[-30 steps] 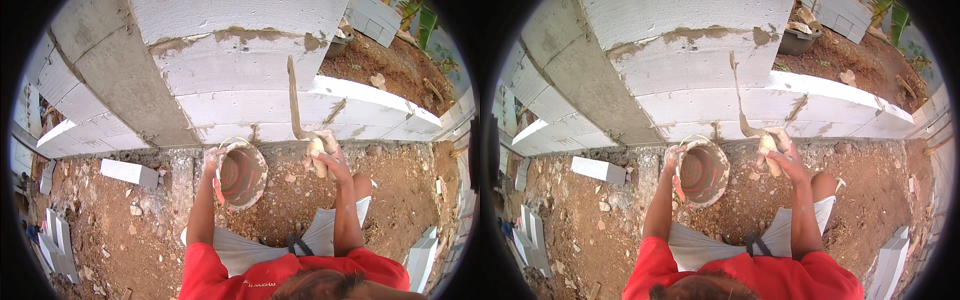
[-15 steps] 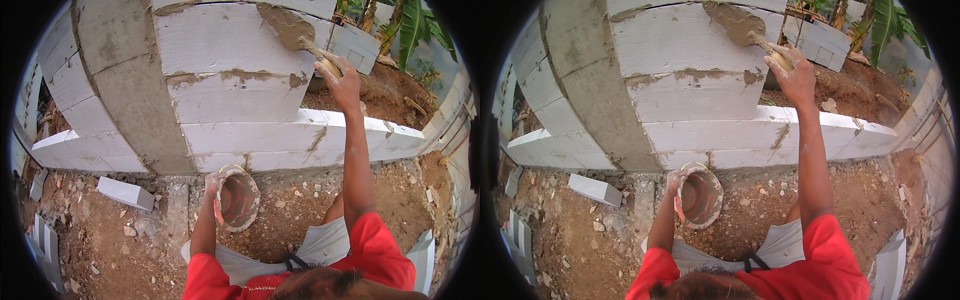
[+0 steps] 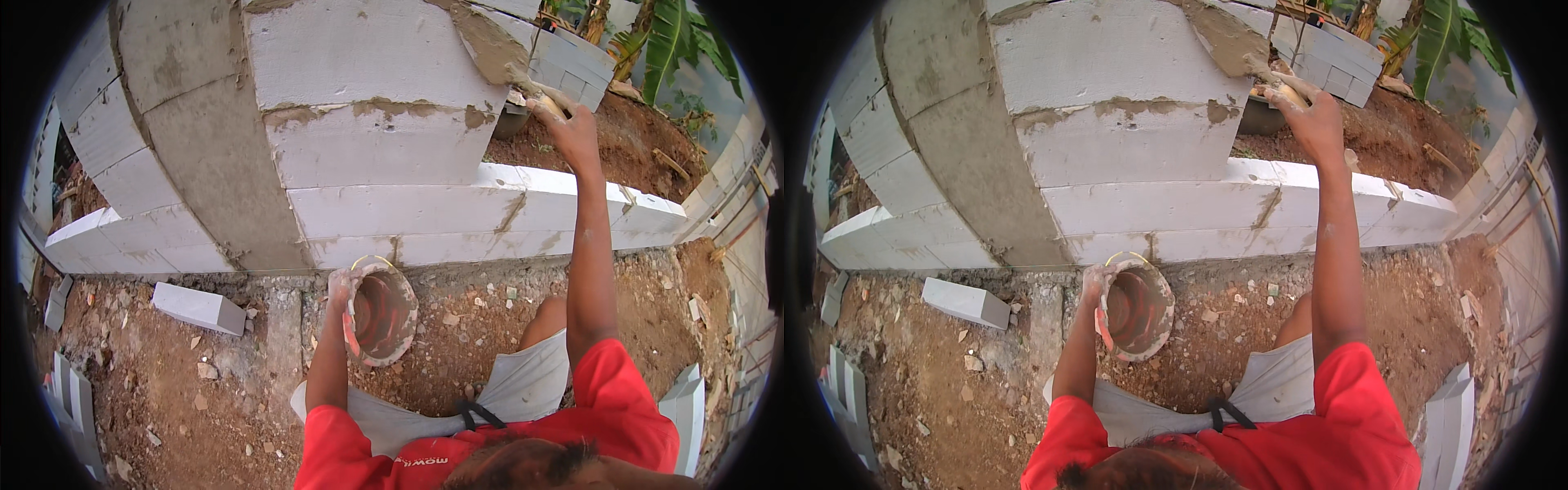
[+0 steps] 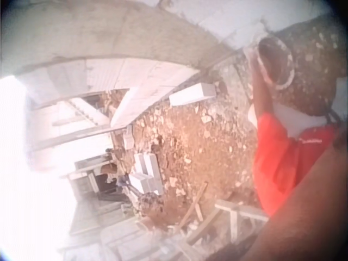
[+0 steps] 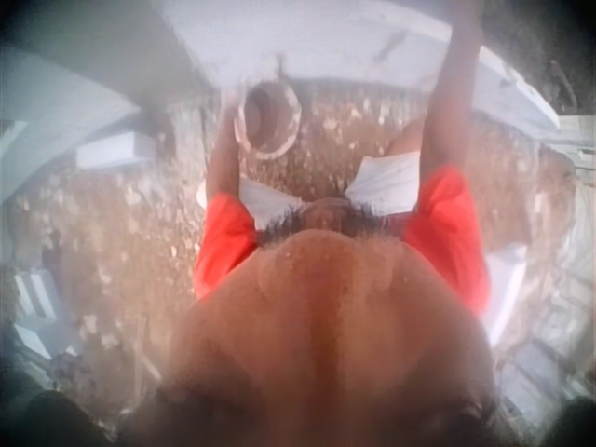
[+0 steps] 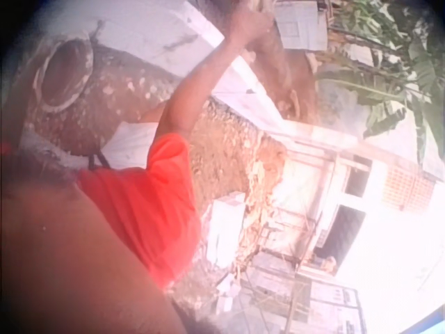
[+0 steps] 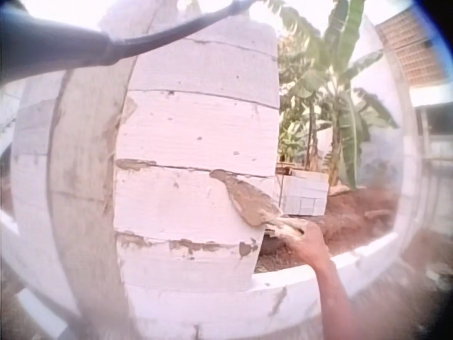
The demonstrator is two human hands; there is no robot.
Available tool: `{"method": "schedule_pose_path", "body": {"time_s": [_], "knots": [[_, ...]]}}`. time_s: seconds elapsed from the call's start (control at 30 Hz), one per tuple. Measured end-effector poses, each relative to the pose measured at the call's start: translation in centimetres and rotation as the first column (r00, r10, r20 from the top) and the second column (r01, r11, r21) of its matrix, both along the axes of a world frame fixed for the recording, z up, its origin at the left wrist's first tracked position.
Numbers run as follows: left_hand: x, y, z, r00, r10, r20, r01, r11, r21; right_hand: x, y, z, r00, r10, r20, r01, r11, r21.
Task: The person scoops cement from a bucket with a trowel and applies it to the joints of a white block wall. The person repeatedly dips the trowel into the bucket and spreads the cement along the wall seams.
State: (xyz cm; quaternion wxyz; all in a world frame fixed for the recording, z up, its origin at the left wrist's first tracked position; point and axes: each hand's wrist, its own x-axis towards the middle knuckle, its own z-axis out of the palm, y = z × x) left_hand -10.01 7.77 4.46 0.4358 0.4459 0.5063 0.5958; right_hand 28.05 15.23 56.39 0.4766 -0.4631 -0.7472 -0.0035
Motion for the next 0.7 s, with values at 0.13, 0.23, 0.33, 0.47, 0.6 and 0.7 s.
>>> {"method": "schedule_pose_path", "body": {"time_s": [0.13, 0.23, 0.33, 0.47, 0.6, 0.7], "knots": [[-0.1, -0.6, -0.2, 1.000, -0.014, -0.002, 0.014, 1.000, -0.019, 0.1, -3.5, 2.3, 0.988, -0.125, 0.093, 0.132, 0.988, -0.076], [-3.2, -0.6, -0.3, 0.848, 0.133, -0.513, -0.019, 0.975, 0.221, -2.3, -4.4, 3.6, 0.999, -0.042, 0.022, 0.043, 0.999, -0.012], [2.0, 0.3, 0.4, 0.984, 0.042, 0.174, -0.037, 0.999, -0.029, -2.5, -2.1, 3.4, 0.996, -0.024, 0.081, 0.029, 0.998, -0.060], [0.6, 0.1, 0.6, 0.986, 0.024, 0.167, -0.010, 0.996, -0.083, -3.1, -2.2, 4.5, 0.986, 0.079, 0.145, -0.047, 0.976, -0.212], [1.5, 0.8, -0.8, 0.978, 0.011, 0.209, 0.009, 0.996, -0.093, -1.1, -2.6, 4.6, 0.975, 0.033, 0.220, -0.021, 0.998, -0.055], [-2.5, 1.6, -3.1, 0.970, 0.047, -0.237, -0.026, 0.996, 0.090, -1.7, -2.1, 5.2, 0.998, -0.003, 0.068, 0.002, 1.000, 0.013]]}}
